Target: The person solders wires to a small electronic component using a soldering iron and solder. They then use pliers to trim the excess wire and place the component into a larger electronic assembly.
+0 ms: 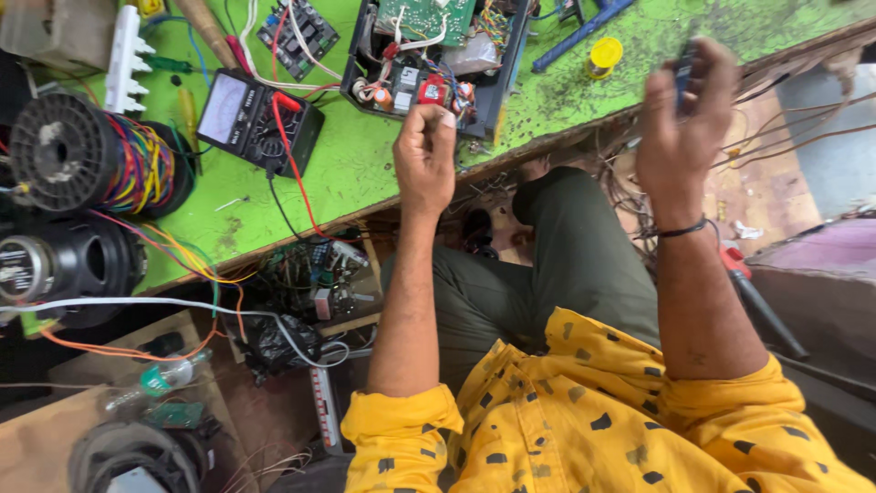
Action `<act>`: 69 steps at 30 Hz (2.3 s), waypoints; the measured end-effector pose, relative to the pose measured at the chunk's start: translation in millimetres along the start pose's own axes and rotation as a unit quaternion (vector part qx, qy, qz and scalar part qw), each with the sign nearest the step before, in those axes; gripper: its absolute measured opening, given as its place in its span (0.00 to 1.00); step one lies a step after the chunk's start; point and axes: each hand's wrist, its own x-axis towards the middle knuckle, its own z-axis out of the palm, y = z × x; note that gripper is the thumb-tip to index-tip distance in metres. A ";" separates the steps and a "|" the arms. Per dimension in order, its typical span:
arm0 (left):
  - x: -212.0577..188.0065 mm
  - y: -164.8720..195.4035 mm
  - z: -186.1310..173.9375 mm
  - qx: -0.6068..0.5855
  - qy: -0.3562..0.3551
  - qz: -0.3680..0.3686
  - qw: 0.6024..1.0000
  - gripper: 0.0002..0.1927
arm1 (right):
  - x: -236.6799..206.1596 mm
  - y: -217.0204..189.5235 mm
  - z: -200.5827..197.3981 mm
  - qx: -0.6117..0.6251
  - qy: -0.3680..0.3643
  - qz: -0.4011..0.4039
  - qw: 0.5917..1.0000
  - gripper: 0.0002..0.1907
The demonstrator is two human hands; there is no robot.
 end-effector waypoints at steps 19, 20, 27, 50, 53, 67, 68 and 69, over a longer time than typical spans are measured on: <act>-3.5 7.9 -13.0 -0.112 0.026 -0.018 0.993 0.06 | 56.7 44.7 -24.5 -0.422 -0.043 -0.281 0.861 0.25; -2.4 8.7 -15.4 -0.116 0.034 -0.014 0.993 0.05 | 60.0 50.3 -30.6 -0.418 -0.035 -0.281 0.863 0.24; -31.6 40.5 -27.8 0.197 -0.004 0.045 0.979 0.10 | 114.2 116.8 -186.7 0.023 0.153 0.024 0.988 0.12; -2.8 64.3 -9.0 0.230 -0.095 0.023 0.968 0.11 | 207.3 141.2 -223.2 0.027 0.081 0.120 0.989 0.13; 9.0 59.9 -18.9 0.194 -0.121 -0.036 0.973 0.11 | 195.9 145.5 -232.3 0.025 0.106 0.114 0.987 0.13; 4.3 54.7 -21.0 0.254 -0.114 0.052 0.959 0.13 | 206.6 60.3 -44.3 0.133 -0.001 -0.148 0.980 0.16; 4.5 54.2 -22.2 0.256 -0.111 0.053 0.959 0.14 | 209.0 60.5 -33.8 0.136 -0.012 -0.157 0.978 0.15; 4.3 54.0 -22.8 0.258 -0.108 0.054 0.959 0.14 | 211.5 60.8 -27.8 0.139 -0.024 -0.165 0.976 0.14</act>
